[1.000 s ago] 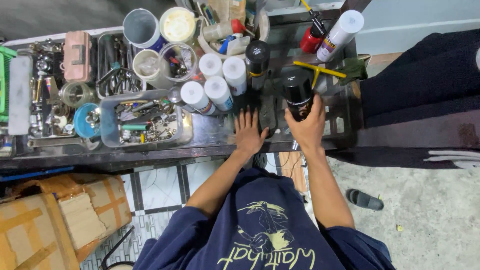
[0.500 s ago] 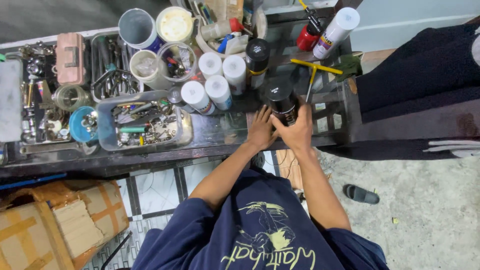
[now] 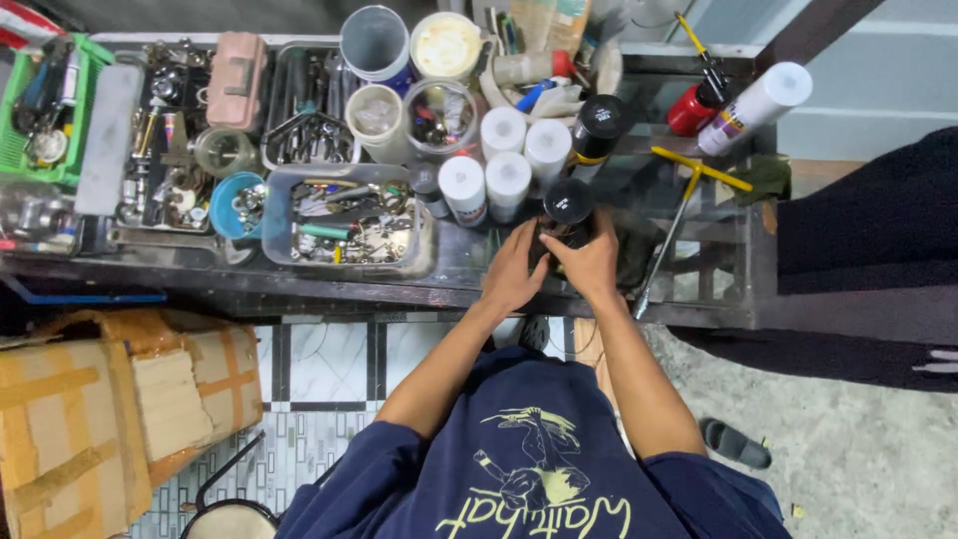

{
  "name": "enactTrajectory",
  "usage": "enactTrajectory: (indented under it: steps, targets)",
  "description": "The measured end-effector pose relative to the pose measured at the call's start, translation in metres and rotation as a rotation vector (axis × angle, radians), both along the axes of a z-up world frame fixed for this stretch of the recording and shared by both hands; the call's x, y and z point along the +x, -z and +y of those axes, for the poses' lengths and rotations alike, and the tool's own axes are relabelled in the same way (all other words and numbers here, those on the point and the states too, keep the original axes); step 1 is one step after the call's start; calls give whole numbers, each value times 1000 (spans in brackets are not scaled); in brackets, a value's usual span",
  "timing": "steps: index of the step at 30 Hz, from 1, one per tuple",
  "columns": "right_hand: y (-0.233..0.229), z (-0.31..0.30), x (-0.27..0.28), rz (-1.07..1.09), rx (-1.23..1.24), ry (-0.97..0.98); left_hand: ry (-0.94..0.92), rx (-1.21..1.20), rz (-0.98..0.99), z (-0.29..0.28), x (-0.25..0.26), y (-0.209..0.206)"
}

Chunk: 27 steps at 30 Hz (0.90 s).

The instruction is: Organizing and cleaning mechanical parts and tools on a workbench.

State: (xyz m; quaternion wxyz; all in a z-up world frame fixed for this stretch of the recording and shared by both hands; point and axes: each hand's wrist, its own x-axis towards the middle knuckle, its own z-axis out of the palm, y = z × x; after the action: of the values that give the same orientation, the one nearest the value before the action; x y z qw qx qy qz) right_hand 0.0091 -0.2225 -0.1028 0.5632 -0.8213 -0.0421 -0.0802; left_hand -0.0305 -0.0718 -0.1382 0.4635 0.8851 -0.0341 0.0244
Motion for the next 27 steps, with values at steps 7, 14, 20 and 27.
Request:
enactTrajectory:
  steps: [7, 14, 20, 27]
  targets:
    - [20, 16, 14, 120, -4, 35, 36, 41, 100, 12, -2, 8]
    - [38, 22, 21, 20, -92, 45, 86, 1, 98, 16, -1, 9]
    - [39, 24, 23, -13, -141, 55, 104, -25, 66, 17, -2, 10]
    - [37, 28, 12, -39, -246, 33, 48, 80, -83, 25, -6, -4]
